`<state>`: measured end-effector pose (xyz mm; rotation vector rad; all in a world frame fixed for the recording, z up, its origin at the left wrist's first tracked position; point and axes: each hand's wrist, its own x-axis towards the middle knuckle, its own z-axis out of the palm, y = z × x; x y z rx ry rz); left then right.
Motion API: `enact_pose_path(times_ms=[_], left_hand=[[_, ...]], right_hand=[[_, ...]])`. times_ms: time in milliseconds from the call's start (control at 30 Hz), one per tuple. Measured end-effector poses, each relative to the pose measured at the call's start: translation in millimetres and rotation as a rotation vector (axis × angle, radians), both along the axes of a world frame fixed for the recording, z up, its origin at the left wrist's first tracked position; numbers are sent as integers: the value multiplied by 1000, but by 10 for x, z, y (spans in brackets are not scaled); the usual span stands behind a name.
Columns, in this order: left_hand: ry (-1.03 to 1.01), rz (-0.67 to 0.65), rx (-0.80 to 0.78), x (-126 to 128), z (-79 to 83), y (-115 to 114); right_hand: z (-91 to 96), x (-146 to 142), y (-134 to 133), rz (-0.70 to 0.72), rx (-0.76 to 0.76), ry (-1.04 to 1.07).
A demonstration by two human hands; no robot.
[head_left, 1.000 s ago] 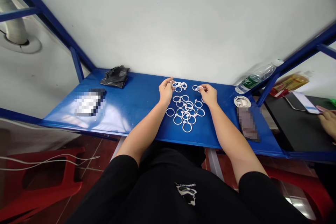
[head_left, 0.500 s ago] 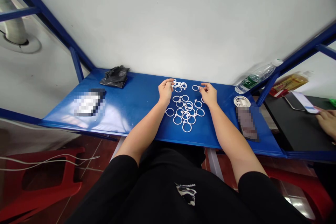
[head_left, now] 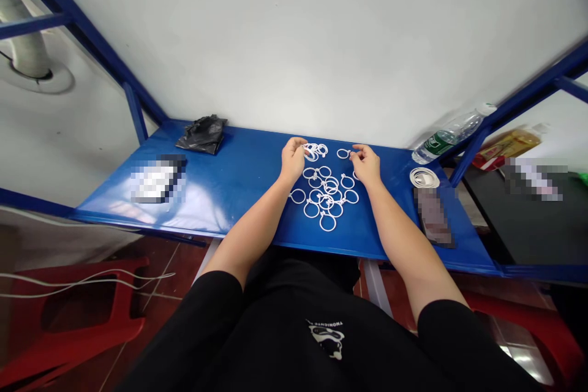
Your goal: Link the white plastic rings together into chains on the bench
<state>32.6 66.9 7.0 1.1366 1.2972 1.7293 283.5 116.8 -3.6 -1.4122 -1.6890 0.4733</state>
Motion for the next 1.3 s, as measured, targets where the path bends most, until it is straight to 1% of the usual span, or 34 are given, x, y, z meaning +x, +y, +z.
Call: enact_pose_path(times_ms=[100, 167, 267, 333, 433, 567, 667, 767, 933, 1033, 1167, 1300], left_hand=[[246, -166, -9, 30, -22, -68], [410, -255, -48, 43, -21, -105], [590, -289, -70, 45, 9, -137], [640, -281, -69, 40, 38, -141], [623, -291, -76, 37, 54, -123], [551, -389, -104, 60, 9, -86], [597, -412, -86, 86, -19, -99], [650, -417, -72, 99, -10, -143], [644, -471, -86, 100, 21, -190], [650, -447, -45, 99, 27, -190], [717, -405, 60, 94, 32, -185], [648, -307, 58, 108, 20, -180]], right_hand=[[9, -19, -4, 9, -3, 48], [8, -51, -4, 51, -10, 142], [19, -127, -22, 157, -62, 376], [41, -185, -54, 212, -117, 521], [84, -256, -118, 267, -186, 633], [121, -304, -183, 314, -229, 676], [123, -317, -204, 337, -255, 687], [113, -322, -213, 357, -283, 683], [89, -322, -212, 404, -321, 684], [80, -324, -207, 416, -331, 687], [95, -339, -227, 438, -354, 734], [132, -367, -274, 485, -387, 773]])
